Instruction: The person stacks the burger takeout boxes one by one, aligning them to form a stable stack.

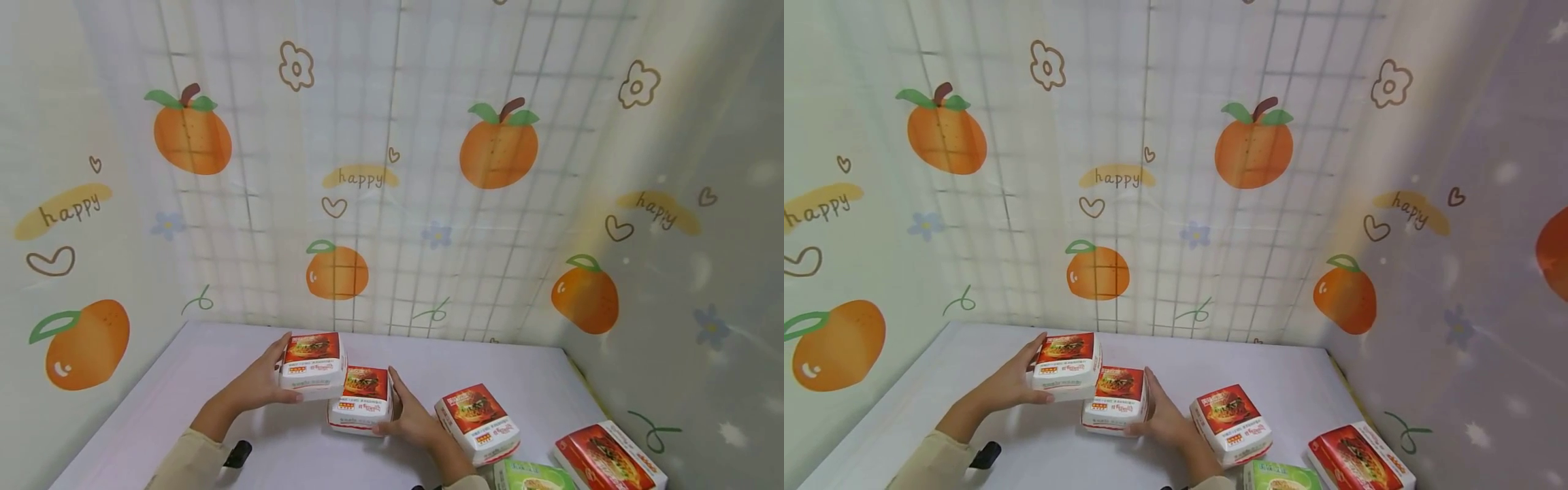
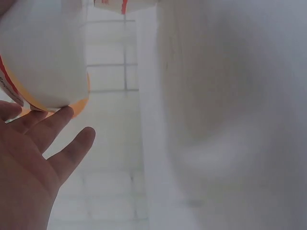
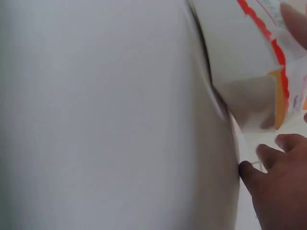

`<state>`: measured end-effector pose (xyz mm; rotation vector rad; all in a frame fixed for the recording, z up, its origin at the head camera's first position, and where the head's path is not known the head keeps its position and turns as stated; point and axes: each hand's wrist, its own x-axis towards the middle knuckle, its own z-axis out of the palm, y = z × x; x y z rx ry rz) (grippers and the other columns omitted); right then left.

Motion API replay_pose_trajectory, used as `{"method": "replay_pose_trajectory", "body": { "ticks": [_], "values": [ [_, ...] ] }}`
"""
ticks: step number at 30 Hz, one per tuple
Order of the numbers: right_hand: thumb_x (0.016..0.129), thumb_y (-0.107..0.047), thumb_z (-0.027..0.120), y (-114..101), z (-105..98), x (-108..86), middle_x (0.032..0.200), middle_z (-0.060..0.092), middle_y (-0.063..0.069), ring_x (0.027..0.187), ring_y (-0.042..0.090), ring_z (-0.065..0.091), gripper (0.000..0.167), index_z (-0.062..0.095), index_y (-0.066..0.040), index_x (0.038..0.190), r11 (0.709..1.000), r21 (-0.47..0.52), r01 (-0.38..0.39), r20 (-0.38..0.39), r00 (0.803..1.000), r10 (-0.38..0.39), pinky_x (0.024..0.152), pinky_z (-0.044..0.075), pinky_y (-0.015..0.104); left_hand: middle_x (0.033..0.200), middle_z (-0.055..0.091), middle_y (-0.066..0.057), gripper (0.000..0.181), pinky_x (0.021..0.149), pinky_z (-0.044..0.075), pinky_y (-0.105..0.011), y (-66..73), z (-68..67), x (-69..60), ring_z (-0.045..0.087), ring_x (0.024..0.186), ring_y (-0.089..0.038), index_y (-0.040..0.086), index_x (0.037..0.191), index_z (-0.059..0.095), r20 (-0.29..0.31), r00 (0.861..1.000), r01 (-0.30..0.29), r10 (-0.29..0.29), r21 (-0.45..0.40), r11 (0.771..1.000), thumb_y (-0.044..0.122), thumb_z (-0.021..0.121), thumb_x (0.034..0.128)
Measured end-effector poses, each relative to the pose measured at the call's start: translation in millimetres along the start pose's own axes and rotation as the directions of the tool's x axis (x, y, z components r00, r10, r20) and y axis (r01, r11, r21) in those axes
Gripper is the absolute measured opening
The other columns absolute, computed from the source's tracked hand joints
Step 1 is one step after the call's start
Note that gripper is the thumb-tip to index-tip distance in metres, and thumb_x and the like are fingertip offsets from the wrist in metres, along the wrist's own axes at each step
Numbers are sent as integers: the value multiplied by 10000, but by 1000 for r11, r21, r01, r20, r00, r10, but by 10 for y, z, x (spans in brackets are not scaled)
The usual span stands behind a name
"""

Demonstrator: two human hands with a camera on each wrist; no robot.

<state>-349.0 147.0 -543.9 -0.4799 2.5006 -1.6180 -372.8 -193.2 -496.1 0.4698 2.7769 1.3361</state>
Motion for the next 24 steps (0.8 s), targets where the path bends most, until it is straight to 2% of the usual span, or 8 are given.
{"method": "replay_pose_trajectory", "body": {
  "ticks": [2, 5, 7, 11, 16, 20, 24],
  "values": [
    [654, -245, 907, -30, 5, -7, 1588, 157, 191, 1410, 473, 134, 1213, 123, -189, 1579, 1000, -20, -17, -26, 1000, 17, 1097, 154, 634, 1540, 268, -59, 1337, 1020, 374, -578, 23, 42, 19, 372, 1307, -279, 219, 1574, 103, 2, 1000, -7, 7, -15, 1000, 522, 907, 549],
    [674, -304, 888, -85, 4, -17, 1584, 193, 173, 1353, 554, 218, 1150, 173, -254, 1574, 998, -48, -40, -57, 998, 37, 1055, 228, 668, 1538, 270, -29, 1328, 1038, 346, -583, 78, 120, 51, 359, 1315, -259, 219, 1571, 122, 7, 999, -53, 53, -40, 998, 507, 916, 546],
    [687, -320, 877, -117, -4, -21, 1576, 228, 165, 1331, 568, 259, 1110, 202, -293, 1567, 997, -63, -40, -79, 996, 35, 1033, 238, 694, 1541, 268, -16, 1321, 1048, 328, -591, 130, 184, 76, 341, 1334, -255, 217, 1571, 133, 19, 996, -91, 92, -42, 995, 515, 913, 547],
    [702, -303, 868, -159, -17, -21, 1572, 252, 137, 1383, 480, 242, 1067, 235, -278, 1561, 999, -45, 3, -109, 994, -8, 1061, 226, 663, 1558, 241, -10, 1320, 1052, 318, -598, 221, 315, 123, 309, 1366, -259, 213, 1574, 126, 58, 987, -148, 149, -15, 989, 556, 894, 556],
    [723, -286, 857, -169, -15, -22, 1575, 261, 76, 1438, 337, 192, 1025, 264, -208, 1556, 997, -20, 71, -106, 992, -73, 1109, 210, 584, 1554, 246, 4, 1320, 1028, 352, -597, 265, 411, 168, 333, 1348, -249, 201, 1571, 134, 49, 984, -171, 170, 1, 985, 580, 883, 552],
    [723, -336, 853, -191, -22, -42, 1573, 271, 37, 1437, 329, 200, 1019, 268, -260, 1554, 997, -25, 69, -106, 992, -72, 1093, 197, 627, 1533, 273, 24, 1294, 1003, 396, -571, 323, 462, 202, 376, 1316, -236, 233, 1568, 129, 47, 979, -198, 198, -18, 980, 592, 868, 569],
    [711, -358, 856, -200, -34, -72, 1565, 288, 40, 1433, 338, 208, 1036, 260, -282, 1555, 998, -20, 65, -118, 991, -67, 1081, 173, 660, 1526, 278, 58, 1282, 1006, 401, -555, 390, 509, 225, 374, 1324, -217, 302, 1562, 119, 47, 980, -195, 196, -19, 981, 625, 855, 562]
  ]
}}
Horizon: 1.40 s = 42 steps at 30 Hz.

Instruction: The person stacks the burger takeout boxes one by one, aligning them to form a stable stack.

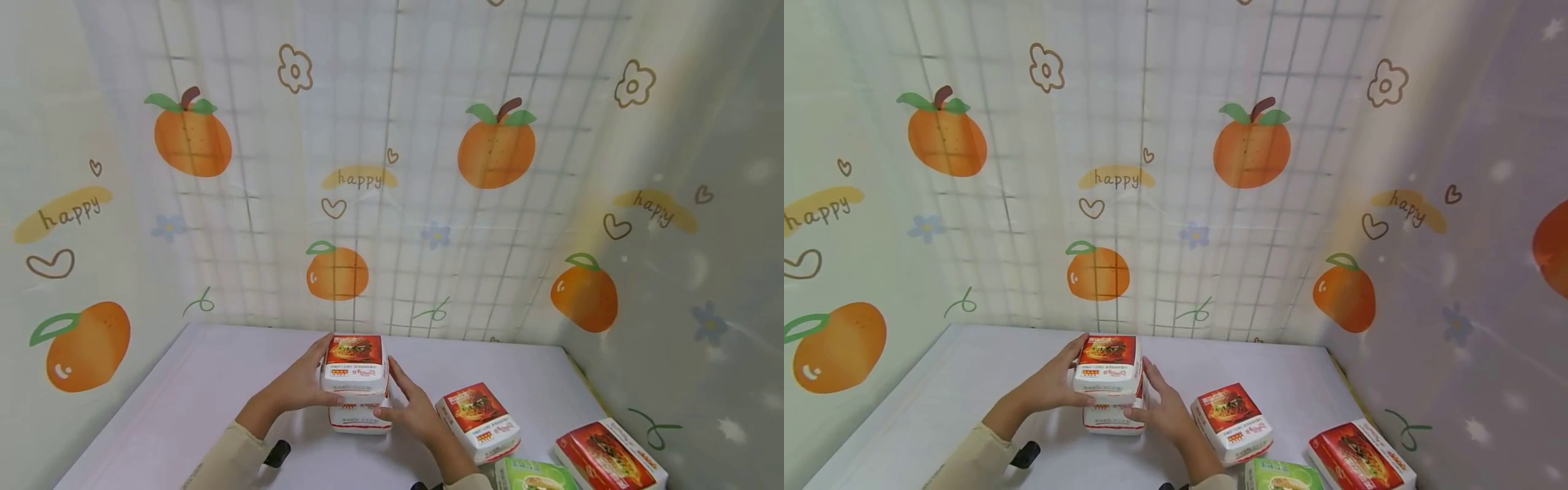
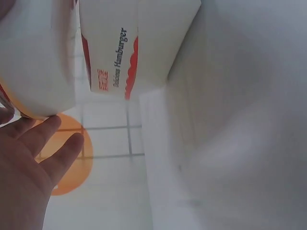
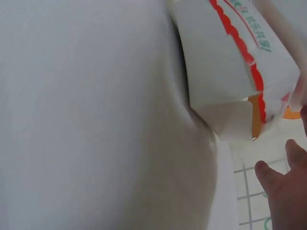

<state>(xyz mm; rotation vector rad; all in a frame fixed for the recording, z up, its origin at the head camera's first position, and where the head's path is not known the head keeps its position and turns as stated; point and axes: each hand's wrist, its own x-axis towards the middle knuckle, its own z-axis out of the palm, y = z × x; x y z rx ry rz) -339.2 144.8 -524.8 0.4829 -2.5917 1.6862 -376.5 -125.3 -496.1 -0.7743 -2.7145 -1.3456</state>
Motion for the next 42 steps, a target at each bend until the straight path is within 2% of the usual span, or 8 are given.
{"method": "replay_pose_trajectory", "body": {
  "ticks": [8, 13, 17, 22, 28, 35, 42],
  "values": [
    [717, -357, 851, 57, -38, -59, 1546, 327, 35, 1428, 326, 228, 1014, 277, -279, 1549, 1000, -3, -13, -30, 999, 13, 1084, 159, 658, 1565, 237, 3, 1321, 1051, 326, -586, 30, 92, 12, 304, 1378, -235, 209, 1574, 106, -8, 1000, -6, 6, -10, 1000, 607, 864, 568],
    [727, -346, 847, 103, -51, -80, 1549, 316, 23, 1430, 300, 226, 1021, 266, -215, 1556, 1000, 14, -16, -28, 999, 16, 1108, 174, 605, 1580, 207, 12, 1312, 1049, 330, -585, 16, 160, -10, 313, 1381, -269, 255, 1574, 95, -13, 1000, -3, 3, -26, 1000, 612, 861, 571],
    [729, -285, 850, 109, -50, -105, 1547, 320, 36, 1432, 285, 223, 1004, 278, -210, 1551, 999, 54, -10, -40, 999, 12, 1118, 191, 571, 1588, 189, 6, 1294, 1047, 337, -579, 20, 202, -35, 327, 1377, -300, 256, 1574, 89, -9, 1000, -13, 13, -28, 1000, 609, 854, 592],
    [722, -214, 851, 97, -48, -118, 1542, 328, 45, 1430, 274, 230, 997, 291, -182, 1545, 997, 71, 7, -66, 998, -3, 1121, 207, 547, 1581, 208, 5, 1274, 1049, 340, -568, 55, 222, -48, 348, 1364, -295, 246, 1574, 94, -17, 999, -28, 28, -10, 1000, 612, 843, 610],
    [715, -157, 856, 46, -63, -111, 1543, 311, 91, 1428, 294, 229, 1006, 282, -89, 1538, 994, 109, -4, -55, 998, 10, 1120, 201, 550, 1556, 256, 19, 1244, 1050, 331, -573, 48, 236, -27, 373, 1345, -284, 264, 1574, 84, -15, 1000, -20, 19, -36, 999, 584, 839, 638],
    [714, -168, 857, 104, -46, -143, 1535, 341, 62, 1422, 251, 258, 994, 301, -116, 1536, 993, 116, 26, -95, 995, -15, 1129, 208, 509, 1543, 286, 11, 1226, 1031, 346, -593, 5, 274, -47, 399, 1327, -313, 257, 1575, 86, -20, 999, -33, 32, -63, 997, 581, 830, 656],
    [705, -229, 866, 137, -34, -171, 1530, 359, 50, 1421, 233, 265, 1006, 307, -130, 1536, 994, 113, -11, -110, 994, 24, 1117, 246, 517, 1585, 198, 23, 1231, 1052, 333, -562, -6, 284, -57, 404, 1324, -306, 266, 1576, 50, -10, 998, -57, 56, -85, 995, 568, 828, 670]
  ]
}}
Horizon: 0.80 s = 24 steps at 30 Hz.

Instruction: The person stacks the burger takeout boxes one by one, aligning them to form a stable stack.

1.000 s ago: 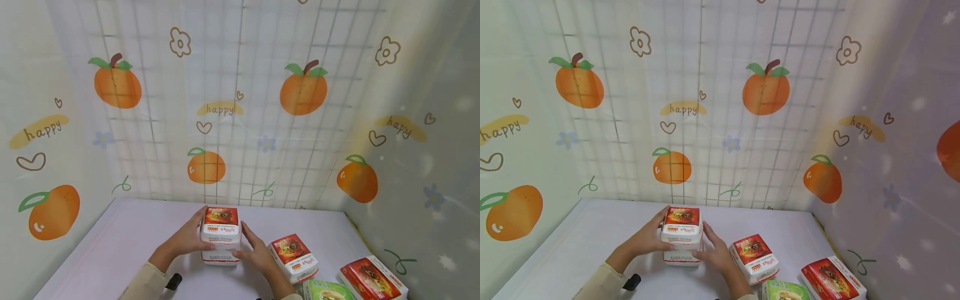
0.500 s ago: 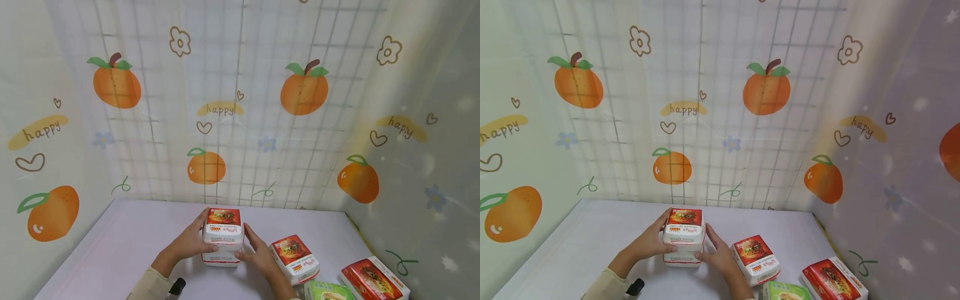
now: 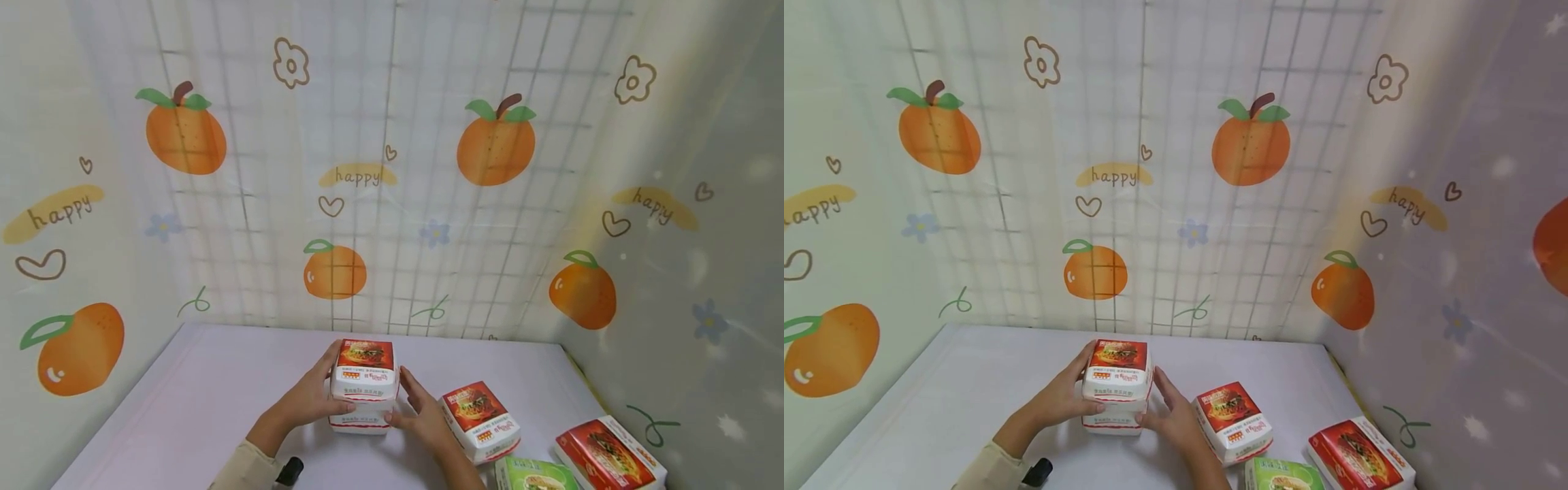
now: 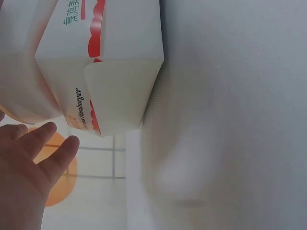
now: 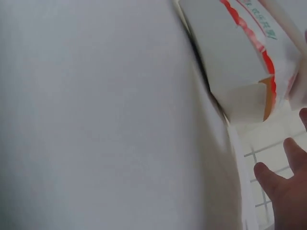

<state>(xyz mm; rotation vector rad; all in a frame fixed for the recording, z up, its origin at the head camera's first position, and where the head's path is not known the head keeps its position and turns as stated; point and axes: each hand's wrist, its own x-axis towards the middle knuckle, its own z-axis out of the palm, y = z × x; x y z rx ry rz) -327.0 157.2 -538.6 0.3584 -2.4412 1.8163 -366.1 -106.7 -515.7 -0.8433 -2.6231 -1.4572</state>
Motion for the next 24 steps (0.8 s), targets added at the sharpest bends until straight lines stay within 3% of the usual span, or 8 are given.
{"method": "replay_pose_trajectory", "body": {
  "ticks": [9, 15, 20, 24],
  "values": [
    [710, -133, 860, -3, -26, -13, 1535, 346, 96, 1419, 278, 267, 992, 305, -98, 1531, 998, 30, 53, 4, 999, -53, 1082, 312, 520, 1595, 172, -19, 1235, 1052, 347, -548, 32, -4, -40, 358, 1356, -294, 226, 1576, 72, -10, 1000, -2, 2, -17, 1000, 547, 836, 661],
    [701, -90, 862, -24, -31, -26, 1552, 309, 90, 1424, 283, 254, 1009, 293, -96, 1535, 997, 65, 53, 16, 998, -54, 1073, 329, 513, 1603, 161, -21, 1217, 1022, 379, -563, 84, -41, -65, 368, 1350, -310, 275, 1575, 78, -12, 1000, 28, -28, 16, 999, 567, 823, 658],
    [706, -80, 863, -76, -49, -101, 1549, 313, 114, 1417, 299, 271, 989, 315, -112, 1529, 997, 36, 67, 21, 997, -68, 1067, 345, 499, 1590, 204, -14, 1190, 990, 381, -618, 112, -63, -102, 397, 1321, -351, 338, 1566, 89, -17, 998, 64, -64, 16, 998, 579, 819, 658],
    [707, -67, 863, -153, -106, -177, 1536, 339, 127, 1414, 310, 276, 968, 338, -108, 1519, 997, 6, 80, -10, 997, -80, 1068, 350, 470, 1602, 158, 9, 1201, 1016, 367, -597, 132, -80, -133, 383, 1331, -332, 335, 1567, 81, 1, 999, 47, -47, 26, 999, 584, 823, 656]
  ]
}}
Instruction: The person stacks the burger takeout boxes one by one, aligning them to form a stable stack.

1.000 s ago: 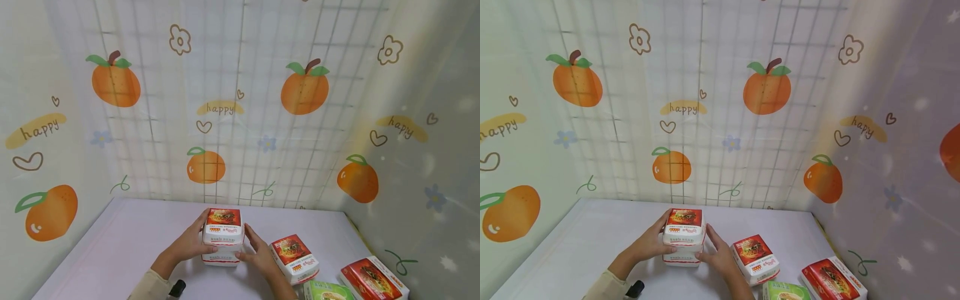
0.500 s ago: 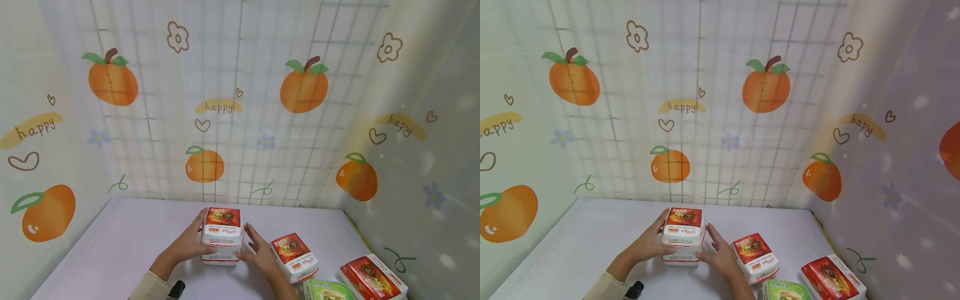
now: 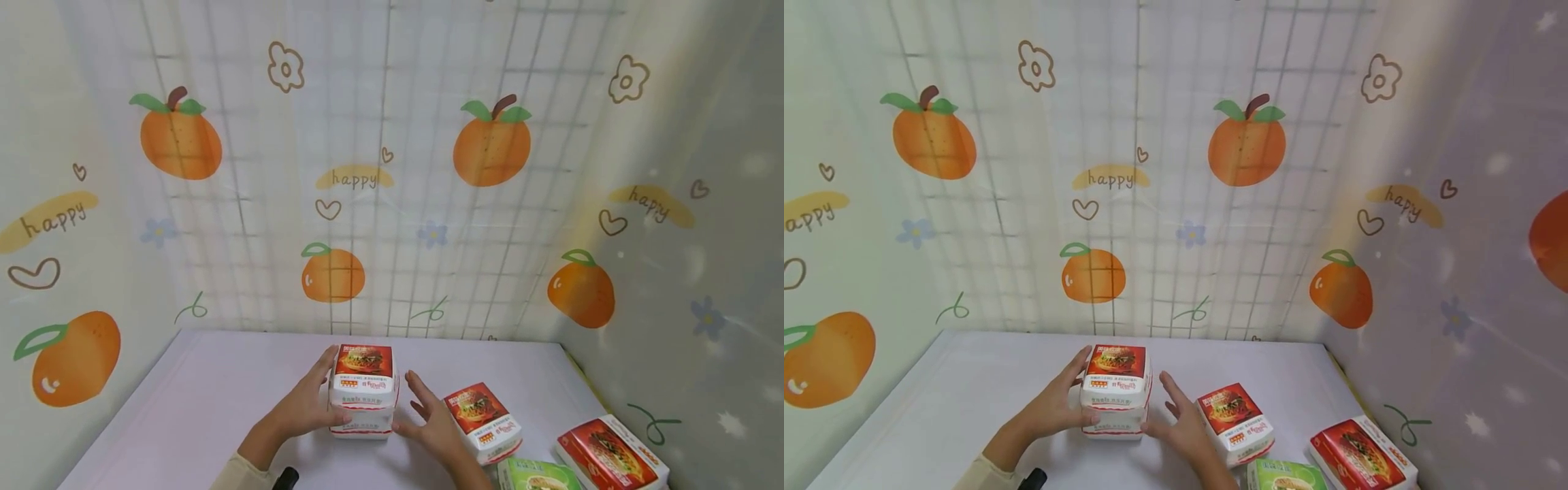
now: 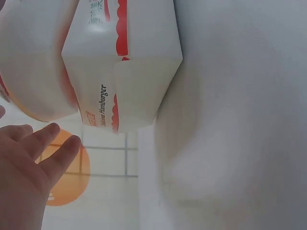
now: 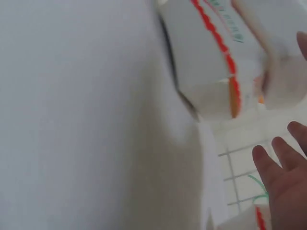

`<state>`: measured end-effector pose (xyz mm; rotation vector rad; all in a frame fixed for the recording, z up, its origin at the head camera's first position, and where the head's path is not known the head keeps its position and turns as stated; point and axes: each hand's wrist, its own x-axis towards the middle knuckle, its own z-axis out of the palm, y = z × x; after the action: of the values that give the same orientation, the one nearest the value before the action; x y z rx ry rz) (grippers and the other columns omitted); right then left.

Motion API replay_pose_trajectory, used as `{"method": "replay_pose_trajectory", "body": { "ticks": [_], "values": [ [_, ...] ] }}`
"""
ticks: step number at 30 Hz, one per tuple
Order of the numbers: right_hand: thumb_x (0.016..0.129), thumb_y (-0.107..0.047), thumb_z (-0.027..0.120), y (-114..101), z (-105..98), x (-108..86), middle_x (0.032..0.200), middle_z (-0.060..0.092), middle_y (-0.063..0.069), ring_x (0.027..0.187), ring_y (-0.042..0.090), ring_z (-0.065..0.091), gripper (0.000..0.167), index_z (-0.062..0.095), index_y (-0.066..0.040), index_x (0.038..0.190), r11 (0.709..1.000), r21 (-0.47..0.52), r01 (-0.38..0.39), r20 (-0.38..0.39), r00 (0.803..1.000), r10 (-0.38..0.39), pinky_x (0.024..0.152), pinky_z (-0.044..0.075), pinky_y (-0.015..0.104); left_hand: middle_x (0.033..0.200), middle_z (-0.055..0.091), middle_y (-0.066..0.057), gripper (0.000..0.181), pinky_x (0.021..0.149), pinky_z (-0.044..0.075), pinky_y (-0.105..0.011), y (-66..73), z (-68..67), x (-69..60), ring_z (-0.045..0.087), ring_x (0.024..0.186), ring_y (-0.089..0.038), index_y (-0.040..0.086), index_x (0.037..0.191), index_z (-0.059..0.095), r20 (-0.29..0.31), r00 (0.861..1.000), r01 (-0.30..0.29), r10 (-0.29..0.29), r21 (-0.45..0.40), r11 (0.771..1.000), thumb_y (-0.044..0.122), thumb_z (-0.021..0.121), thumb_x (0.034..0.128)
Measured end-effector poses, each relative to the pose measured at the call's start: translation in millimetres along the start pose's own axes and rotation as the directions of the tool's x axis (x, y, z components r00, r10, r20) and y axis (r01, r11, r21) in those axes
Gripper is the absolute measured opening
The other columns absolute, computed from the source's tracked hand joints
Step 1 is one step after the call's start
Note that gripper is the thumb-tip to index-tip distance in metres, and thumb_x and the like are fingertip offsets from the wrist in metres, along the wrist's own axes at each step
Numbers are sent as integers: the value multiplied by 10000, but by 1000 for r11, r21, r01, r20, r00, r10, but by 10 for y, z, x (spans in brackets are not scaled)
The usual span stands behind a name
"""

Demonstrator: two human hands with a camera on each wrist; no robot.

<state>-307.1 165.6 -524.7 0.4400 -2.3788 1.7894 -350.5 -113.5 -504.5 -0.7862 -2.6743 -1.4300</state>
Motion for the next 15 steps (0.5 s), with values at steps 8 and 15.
{"method": "replay_pose_trajectory", "body": {
  "ticks": [8, 15],
  "values": [
    [726, -108, 859, -194, -238, -6, 1498, 414, 83, 1299, 412, 434, 825, 479, -191, 1453, 992, -93, -87, -150, 986, 73, 1023, 382, 534, 1612, 115, 37, 1174, 1007, 372, -607, 43, -52, -22, 365, 1351, -349, 397, 1552, 43, 0, 1000, -26, 26, 40, 999, 615, 798, 680],
    [763, -243, 837, -219, -467, -8, 1446, 487, 59, 1370, 297, 370, 650, 589, -116, 1350, 866, -494, -78, -170, 985, -8, 1056, 321, 584, 1620, 76, 20, 1190, 1058, 315, -585, 55, -45, -53, 219, 1433, -306, 376, 1556, 27, -3, 999, -51, 51, 59, 997, 621, 795, 680]
  ]
}}
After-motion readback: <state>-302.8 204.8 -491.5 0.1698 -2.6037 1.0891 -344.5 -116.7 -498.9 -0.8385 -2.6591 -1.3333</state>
